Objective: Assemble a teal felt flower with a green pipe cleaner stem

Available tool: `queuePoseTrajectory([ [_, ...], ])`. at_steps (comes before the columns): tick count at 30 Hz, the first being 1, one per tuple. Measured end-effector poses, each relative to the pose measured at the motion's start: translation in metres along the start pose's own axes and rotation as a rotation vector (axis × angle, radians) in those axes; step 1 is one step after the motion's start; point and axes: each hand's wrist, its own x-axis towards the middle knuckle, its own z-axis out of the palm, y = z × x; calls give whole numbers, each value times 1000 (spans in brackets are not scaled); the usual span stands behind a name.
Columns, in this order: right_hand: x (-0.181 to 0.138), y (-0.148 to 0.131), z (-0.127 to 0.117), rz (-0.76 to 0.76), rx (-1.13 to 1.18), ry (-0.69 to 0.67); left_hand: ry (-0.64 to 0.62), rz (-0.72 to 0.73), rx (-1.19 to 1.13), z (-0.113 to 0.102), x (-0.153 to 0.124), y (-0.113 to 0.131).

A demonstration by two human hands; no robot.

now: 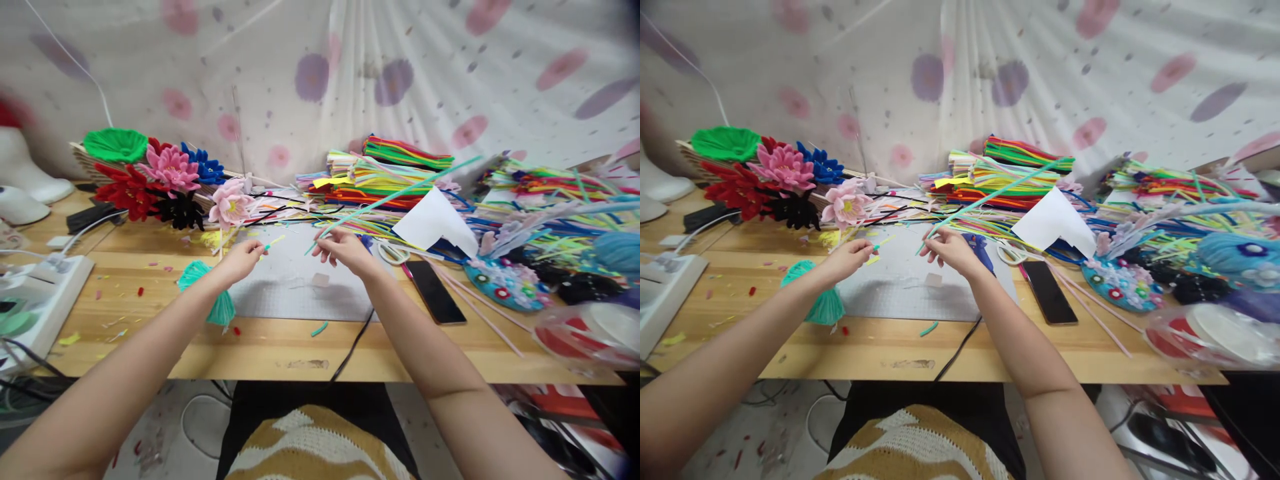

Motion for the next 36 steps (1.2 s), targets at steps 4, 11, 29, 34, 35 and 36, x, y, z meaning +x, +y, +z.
queuePoseTrajectory([
  [4, 11, 5, 9, -159, 98, 93, 63, -129, -297, -5, 4, 10],
  [11, 11, 22, 28, -424, -97, 63, -24, -265, -760, 1, -3, 27],
  [29, -1, 36, 67, -235, 223, 393, -136, -422, -1386, 36, -7, 36],
  [34, -1, 41, 62, -229, 171, 421, -16, -351, -1270, 43, -6, 37],
  [35, 0, 40, 59, -225, 170, 423, 15, -326, -1202, 44, -6, 37],
  [36, 2, 39, 54, -221, 168, 413, 34, -298, -1128, 43, -6, 36],
])
